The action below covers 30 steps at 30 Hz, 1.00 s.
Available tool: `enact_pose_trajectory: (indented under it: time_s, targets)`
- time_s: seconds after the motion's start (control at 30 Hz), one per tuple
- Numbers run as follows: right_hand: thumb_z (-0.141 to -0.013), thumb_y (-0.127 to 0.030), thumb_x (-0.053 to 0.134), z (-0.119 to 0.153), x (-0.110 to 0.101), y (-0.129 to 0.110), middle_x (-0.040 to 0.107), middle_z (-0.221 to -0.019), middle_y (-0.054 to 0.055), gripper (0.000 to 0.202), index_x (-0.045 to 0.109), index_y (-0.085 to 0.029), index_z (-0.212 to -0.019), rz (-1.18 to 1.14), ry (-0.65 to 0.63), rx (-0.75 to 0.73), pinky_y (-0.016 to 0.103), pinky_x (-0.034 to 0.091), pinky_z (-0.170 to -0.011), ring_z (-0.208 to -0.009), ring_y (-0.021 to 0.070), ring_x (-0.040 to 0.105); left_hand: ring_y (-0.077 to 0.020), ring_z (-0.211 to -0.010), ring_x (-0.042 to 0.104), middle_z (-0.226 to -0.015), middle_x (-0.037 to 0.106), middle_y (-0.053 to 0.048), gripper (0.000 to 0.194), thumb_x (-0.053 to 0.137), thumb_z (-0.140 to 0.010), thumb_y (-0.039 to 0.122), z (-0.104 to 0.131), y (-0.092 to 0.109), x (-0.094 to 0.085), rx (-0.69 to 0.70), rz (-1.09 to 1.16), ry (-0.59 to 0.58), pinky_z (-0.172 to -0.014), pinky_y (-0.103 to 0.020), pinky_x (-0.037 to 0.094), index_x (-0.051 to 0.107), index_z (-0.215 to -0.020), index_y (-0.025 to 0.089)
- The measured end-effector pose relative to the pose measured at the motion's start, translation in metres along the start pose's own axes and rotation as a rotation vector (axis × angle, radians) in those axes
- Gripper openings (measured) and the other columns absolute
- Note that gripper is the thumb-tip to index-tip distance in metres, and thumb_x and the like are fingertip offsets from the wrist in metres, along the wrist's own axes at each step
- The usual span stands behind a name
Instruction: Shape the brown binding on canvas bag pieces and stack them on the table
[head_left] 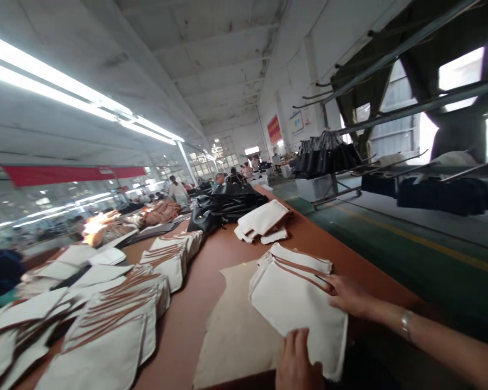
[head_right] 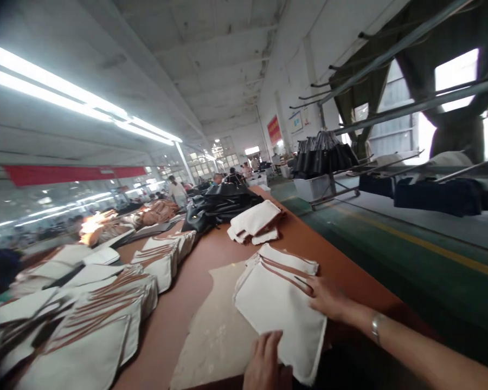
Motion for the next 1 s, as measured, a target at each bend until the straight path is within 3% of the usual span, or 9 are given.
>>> enact_pose_trajectory:
  time_s: [0.13,0.2,0.27,0.37,0.47,0.6,0.73,0.9,1.0]
  targets:
    - [-0.07,-0.027,0.059,-0.002,0.007,0.005,0.06,-0.073,0.002,0.009,0.057,-0.018,-0.072,-0.334,0.078,-0.115,0.027,0.043,-0.067,-0.073,0.0196,0.057,-0.0297,-0.136,0.04,-0.145,0.049,-0.008,0.065,0.062,-0.079,0.014,-0.065,0.014,0.016,0.137,-0.057,-0.039,-0.112,-0.044,0.039,0.044,-0.141,0.023]
    - [-0.069,-0.028,0.058,0.0,0.006,0.008,0.055,-0.069,0.001,0.011,0.052,-0.019,-0.068,-0.454,0.063,-0.163,0.027,0.042,-0.065,-0.07,0.0178,0.052,-0.0265,-0.139,0.035,-0.14,0.053,-0.005,0.048,0.057,-0.086,0.019,-0.089,0.022,0.019,0.234,-0.086,-0.091,-0.109,-0.041,0.041,0.05,-0.133,0.028]
    - [-0.068,-0.028,0.06,0.001,0.003,0.012,0.05,-0.066,-0.001,0.017,0.047,-0.019,-0.064,-0.517,0.006,-0.192,0.026,0.04,-0.062,-0.067,0.0157,0.047,-0.0255,-0.131,0.044,-0.124,0.062,-0.005,0.027,0.053,-0.09,0.026,-0.105,0.03,0.02,0.319,-0.123,-0.15,-0.101,-0.038,0.047,0.061,-0.116,0.027]
    - [-0.068,-0.03,0.063,-0.004,-0.002,0.02,0.051,-0.067,-0.001,0.02,0.049,-0.017,-0.064,-0.602,-0.124,-0.207,0.024,0.039,-0.06,-0.065,0.0142,0.046,-0.0256,-0.104,0.06,-0.103,0.065,-0.007,0.023,0.051,-0.092,0.037,-0.116,0.038,0.015,0.394,-0.191,-0.202,-0.083,-0.039,0.053,0.065,-0.104,0.024]
    - [-0.079,-0.042,0.051,-0.021,0.008,0.036,0.057,-0.071,0.002,0.027,0.059,-0.015,-0.077,-0.661,-0.251,-0.101,0.024,0.037,-0.053,-0.057,0.0127,0.046,-0.027,-0.092,0.061,-0.096,0.065,-0.008,0.029,0.052,-0.092,0.042,-0.115,0.046,0.007,0.436,-0.246,-0.2,-0.07,-0.038,0.054,0.064,-0.11,0.022]
    - [-0.078,-0.044,0.053,-0.048,0.043,0.059,0.057,-0.068,0.002,0.03,0.057,-0.015,-0.072,-0.531,-0.177,-0.013,0.024,0.037,-0.056,-0.061,0.014,0.048,-0.0267,-0.087,0.061,-0.09,0.066,-0.007,0.015,0.059,-0.087,0.032,-0.106,0.051,-0.013,0.454,-0.261,-0.16,-0.061,-0.034,0.05,0.068,-0.095,0.023]
    - [-0.072,-0.034,0.057,-0.056,0.066,0.07,0.055,-0.063,0.001,0.02,0.054,-0.015,-0.068,-0.494,-0.129,0.003,0.025,0.036,-0.058,-0.063,0.0148,0.048,-0.0248,-0.087,0.061,-0.088,0.065,-0.007,0.016,0.053,-0.088,0.019,-0.099,0.041,-0.067,0.32,-0.208,0.001,-0.064,-0.031,0.048,0.068,-0.082,0.021]
    - [-0.07,-0.026,0.058,-0.045,0.062,0.063,0.061,-0.074,0.003,0.011,0.058,-0.016,-0.074,-0.481,-0.073,-0.002,0.027,0.04,-0.065,-0.073,0.0182,0.055,-0.0158,-0.075,0.058,-0.087,0.059,-0.003,0.024,0.045,-0.096,0.029,-0.073,0.024,-0.181,0.161,-0.013,0.259,-0.065,-0.024,0.045,0.065,-0.092,0.018]
    - [-0.069,-0.023,0.057,-0.038,0.057,0.053,0.061,-0.073,0.003,0.007,0.058,-0.017,-0.071,-0.461,-0.028,0.015,0.029,0.041,-0.067,-0.074,0.0198,0.056,-0.013,-0.067,0.05,-0.076,0.053,0.002,0.026,0.046,-0.095,0.036,-0.046,0.017,-0.24,0.086,0.1,0.431,-0.058,-0.021,0.04,0.062,-0.086,0.018]
Point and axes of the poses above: each hand's wrist, its own z-axis away from the middle knuckle, its own x-axis out of the palm, y = z × x, the point moved 2 cm from there along -z, towards the middle knuckle
